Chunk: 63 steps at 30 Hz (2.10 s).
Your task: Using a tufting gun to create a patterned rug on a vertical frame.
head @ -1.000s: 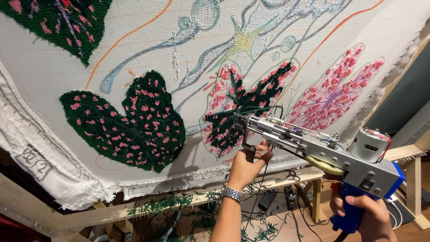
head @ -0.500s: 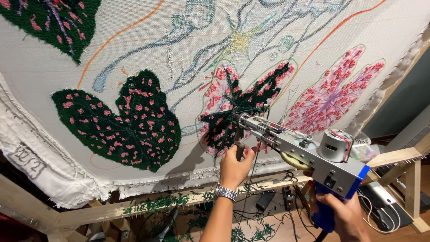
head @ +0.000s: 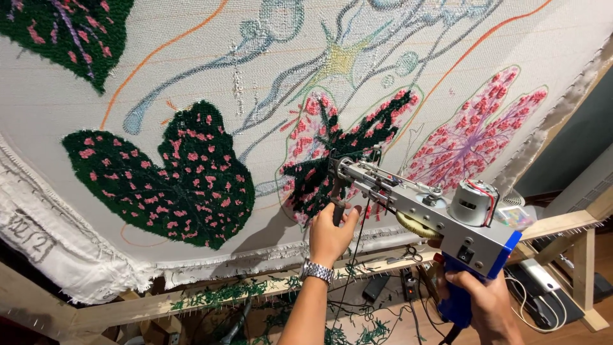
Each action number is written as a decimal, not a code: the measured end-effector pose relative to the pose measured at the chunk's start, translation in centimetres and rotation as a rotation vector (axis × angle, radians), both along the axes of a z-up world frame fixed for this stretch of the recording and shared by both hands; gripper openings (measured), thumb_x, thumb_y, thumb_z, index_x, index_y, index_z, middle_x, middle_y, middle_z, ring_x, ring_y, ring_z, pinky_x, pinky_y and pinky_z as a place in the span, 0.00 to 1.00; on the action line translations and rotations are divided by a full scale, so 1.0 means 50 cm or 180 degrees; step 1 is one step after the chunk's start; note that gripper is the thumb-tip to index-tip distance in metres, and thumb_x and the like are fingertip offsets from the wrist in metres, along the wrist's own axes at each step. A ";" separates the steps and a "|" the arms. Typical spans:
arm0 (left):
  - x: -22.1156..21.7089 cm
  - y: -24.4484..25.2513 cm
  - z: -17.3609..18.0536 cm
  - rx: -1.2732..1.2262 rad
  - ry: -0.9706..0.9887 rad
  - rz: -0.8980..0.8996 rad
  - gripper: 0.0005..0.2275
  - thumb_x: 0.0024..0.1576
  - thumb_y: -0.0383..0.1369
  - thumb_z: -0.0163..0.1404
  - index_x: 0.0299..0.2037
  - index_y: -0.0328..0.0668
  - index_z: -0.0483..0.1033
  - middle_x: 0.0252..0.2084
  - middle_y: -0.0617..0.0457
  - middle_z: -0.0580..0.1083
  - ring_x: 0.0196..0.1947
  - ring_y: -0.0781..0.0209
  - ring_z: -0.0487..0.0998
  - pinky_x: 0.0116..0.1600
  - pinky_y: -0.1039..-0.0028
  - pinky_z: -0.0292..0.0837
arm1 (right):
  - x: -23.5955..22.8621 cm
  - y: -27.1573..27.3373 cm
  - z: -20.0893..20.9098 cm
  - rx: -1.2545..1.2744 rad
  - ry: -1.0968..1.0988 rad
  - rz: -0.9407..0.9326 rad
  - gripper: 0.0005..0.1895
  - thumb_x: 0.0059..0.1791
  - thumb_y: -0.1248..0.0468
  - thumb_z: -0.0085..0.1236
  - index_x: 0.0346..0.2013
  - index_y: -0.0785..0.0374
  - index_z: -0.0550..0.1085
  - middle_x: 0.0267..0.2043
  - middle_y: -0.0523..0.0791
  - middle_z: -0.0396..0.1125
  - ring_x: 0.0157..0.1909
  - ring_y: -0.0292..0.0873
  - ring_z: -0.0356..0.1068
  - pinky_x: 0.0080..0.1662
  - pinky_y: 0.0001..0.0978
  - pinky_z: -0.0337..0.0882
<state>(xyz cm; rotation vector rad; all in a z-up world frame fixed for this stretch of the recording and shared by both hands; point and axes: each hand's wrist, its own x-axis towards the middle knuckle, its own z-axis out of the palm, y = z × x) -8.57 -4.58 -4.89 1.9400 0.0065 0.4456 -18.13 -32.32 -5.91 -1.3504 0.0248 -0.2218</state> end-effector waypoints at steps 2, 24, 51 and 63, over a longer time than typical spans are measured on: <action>0.000 0.001 0.002 0.0014 0.0029 0.0005 0.13 0.53 0.44 0.57 0.40 0.46 0.81 0.26 0.56 0.78 0.27 0.54 0.79 0.35 0.64 0.73 | 0.004 -0.005 0.000 0.0003 0.0007 0.0053 0.22 0.39 0.73 0.54 0.47 0.77 0.70 0.34 0.55 0.69 0.25 0.46 0.67 0.26 0.38 0.69; -0.014 -0.026 -0.006 -0.0344 -0.0120 -0.0186 0.12 0.55 0.38 0.56 0.43 0.42 0.80 0.24 0.56 0.76 0.25 0.60 0.79 0.34 0.69 0.74 | -0.014 -0.032 0.036 -0.0211 0.0103 0.0109 0.22 0.37 0.71 0.51 0.44 0.79 0.72 0.25 0.55 0.65 0.23 0.47 0.64 0.26 0.39 0.65; 0.095 0.033 -0.033 -0.0035 -0.0286 -0.0166 0.13 0.61 0.40 0.48 0.41 0.36 0.75 0.31 0.40 0.79 0.31 0.41 0.80 0.35 0.57 0.73 | 0.066 0.035 0.087 -0.2207 -0.1078 0.0088 0.27 0.35 0.70 0.64 0.50 0.67 0.73 0.37 0.46 0.73 0.35 0.41 0.72 0.39 0.32 0.73; 0.147 0.067 -0.037 -0.0029 -0.0196 0.0208 0.12 0.56 0.42 0.55 0.32 0.40 0.82 0.27 0.46 0.80 0.27 0.49 0.82 0.33 0.63 0.73 | 0.081 0.043 0.241 -0.4916 -0.1590 0.0352 0.48 0.23 0.55 0.77 0.57 0.56 0.73 0.42 0.48 0.76 0.40 0.54 0.76 0.39 0.42 0.74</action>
